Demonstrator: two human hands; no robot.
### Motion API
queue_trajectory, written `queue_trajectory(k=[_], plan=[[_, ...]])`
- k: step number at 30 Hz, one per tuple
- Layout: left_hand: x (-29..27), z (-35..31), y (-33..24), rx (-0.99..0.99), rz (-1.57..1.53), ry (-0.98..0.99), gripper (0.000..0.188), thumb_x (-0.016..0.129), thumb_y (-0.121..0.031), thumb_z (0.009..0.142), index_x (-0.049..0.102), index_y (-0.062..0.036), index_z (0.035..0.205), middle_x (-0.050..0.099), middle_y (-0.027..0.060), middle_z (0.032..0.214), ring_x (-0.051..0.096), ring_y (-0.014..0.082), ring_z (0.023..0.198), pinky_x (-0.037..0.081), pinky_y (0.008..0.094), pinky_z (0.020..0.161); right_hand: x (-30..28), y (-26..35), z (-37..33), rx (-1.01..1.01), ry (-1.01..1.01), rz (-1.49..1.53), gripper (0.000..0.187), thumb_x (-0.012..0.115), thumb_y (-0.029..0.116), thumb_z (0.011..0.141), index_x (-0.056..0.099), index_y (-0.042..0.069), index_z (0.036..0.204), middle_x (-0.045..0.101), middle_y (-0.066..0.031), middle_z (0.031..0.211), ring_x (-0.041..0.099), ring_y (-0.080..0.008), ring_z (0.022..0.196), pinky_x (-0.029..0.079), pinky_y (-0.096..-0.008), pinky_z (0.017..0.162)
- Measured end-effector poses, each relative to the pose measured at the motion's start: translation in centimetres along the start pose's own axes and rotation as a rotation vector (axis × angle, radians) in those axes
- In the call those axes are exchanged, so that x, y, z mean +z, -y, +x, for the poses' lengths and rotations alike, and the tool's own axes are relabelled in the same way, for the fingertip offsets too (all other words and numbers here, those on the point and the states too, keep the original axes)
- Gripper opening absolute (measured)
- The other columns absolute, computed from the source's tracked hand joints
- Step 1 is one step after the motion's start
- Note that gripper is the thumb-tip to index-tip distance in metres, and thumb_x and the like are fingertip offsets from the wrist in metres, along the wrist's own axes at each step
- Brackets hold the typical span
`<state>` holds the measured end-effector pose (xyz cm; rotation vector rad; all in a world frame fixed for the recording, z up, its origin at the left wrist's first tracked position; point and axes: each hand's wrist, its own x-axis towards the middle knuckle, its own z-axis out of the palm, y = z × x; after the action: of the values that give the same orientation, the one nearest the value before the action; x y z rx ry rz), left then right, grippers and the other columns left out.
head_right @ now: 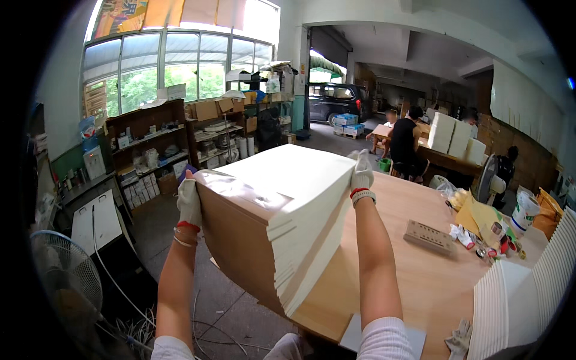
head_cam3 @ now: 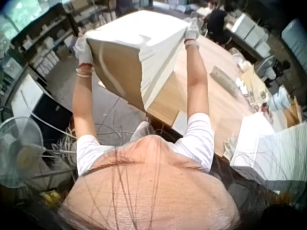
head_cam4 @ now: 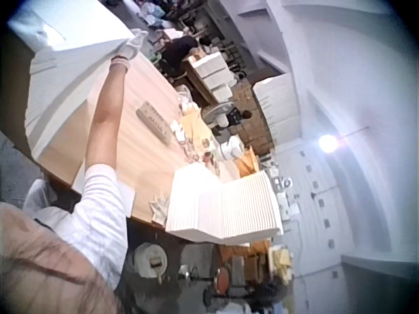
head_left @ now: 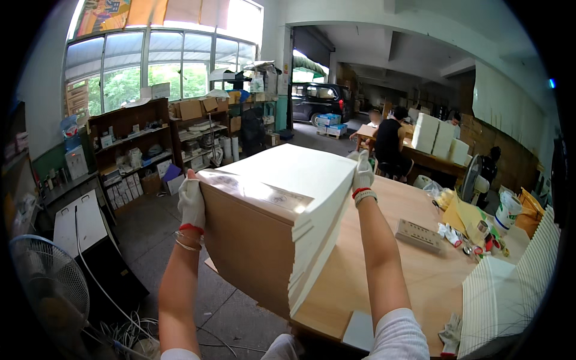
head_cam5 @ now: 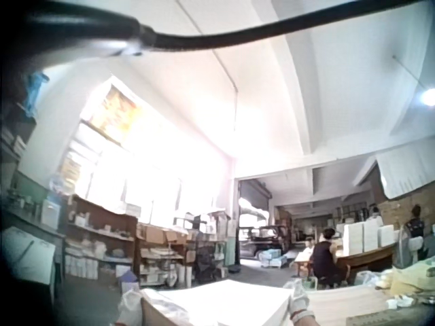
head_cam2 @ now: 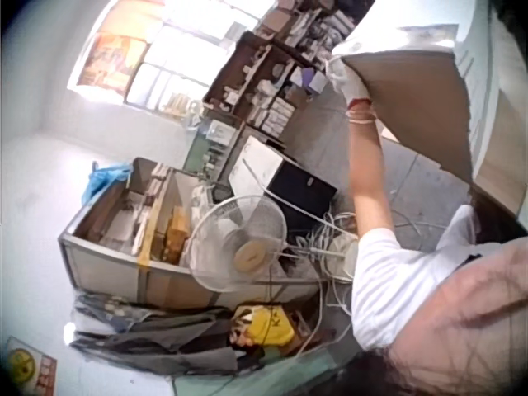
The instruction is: The person aligns a stack of paper on a table, brushes glue onto the spine using a brush, and then places the finished stack onto a growing pile.
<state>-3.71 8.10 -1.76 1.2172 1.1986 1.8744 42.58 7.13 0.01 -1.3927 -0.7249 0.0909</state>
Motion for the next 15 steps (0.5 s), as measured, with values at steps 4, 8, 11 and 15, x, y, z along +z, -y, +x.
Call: queue_trajectory(k=[4, 8, 11, 15], plan=[[0.5, -1.7, -0.1, 0.022, 0.050, -0.073, 0.065, 0.045, -0.063, 0.092, 0.062, -0.0048, 0.118, 0.063, 0.0138, 0.112, 0.057, 0.0247, 0.110, 0.042, 0.0333, 0.095, 1.2, -1.5, 0.8, -0.050, 0.153, 0.555, 0.059, 0.042, 0.052, 0.097, 0.067, -0.002, 0.103, 0.069, -0.0115, 0.093, 0.063, -0.0233, 0.083, 0.048, -0.0327, 0.082], [0.1, -2.0, 0.2, 0.175, 0.189, -0.057, 0.056, 0.040, -0.050, 0.098, 0.052, -0.0065, 0.130, 0.054, 0.0175, 0.128, 0.050, 0.0283, 0.122, 0.038, 0.0364, 0.102, 1.0, -3.5, 2.7, 0.027, 0.250, 0.658, 0.054, 0.044, 0.049, 0.099, 0.065, -0.001, 0.104, 0.067, -0.0057, 0.089, 0.062, -0.0171, 0.076, 0.051, -0.0311, 0.071], [-0.5, -3.0, -0.2, 0.364, 0.049, 0.041, 0.048, 0.038, -0.036, 0.100, 0.043, -0.0073, 0.139, 0.050, 0.0221, 0.131, 0.046, 0.0315, 0.127, 0.035, 0.0376, 0.105, -0.3, -3.9, 3.6, 0.003, 0.388, 0.594, 0.049, 0.038, 0.047, 0.102, 0.062, 0.004, 0.106, 0.065, -0.0031, 0.097, 0.060, -0.0159, 0.089, 0.047, -0.0280, 0.080], [-1.2, -9.5, 0.6, 0.525, -0.066, -0.160, 0.050, 0.045, -0.013, 0.094, 0.035, 0.0101, 0.138, 0.043, 0.0263, 0.139, 0.042, 0.0319, 0.131, 0.032, 0.0428, 0.110, -6.3, -4.6, 1.2, 0.079, 0.305, 0.537, 0.070, 0.034, 0.062, 0.097, 0.047, 0.007, 0.138, 0.056, -0.0062, 0.133, 0.055, -0.0183, 0.112, 0.040, -0.0354, 0.093]])
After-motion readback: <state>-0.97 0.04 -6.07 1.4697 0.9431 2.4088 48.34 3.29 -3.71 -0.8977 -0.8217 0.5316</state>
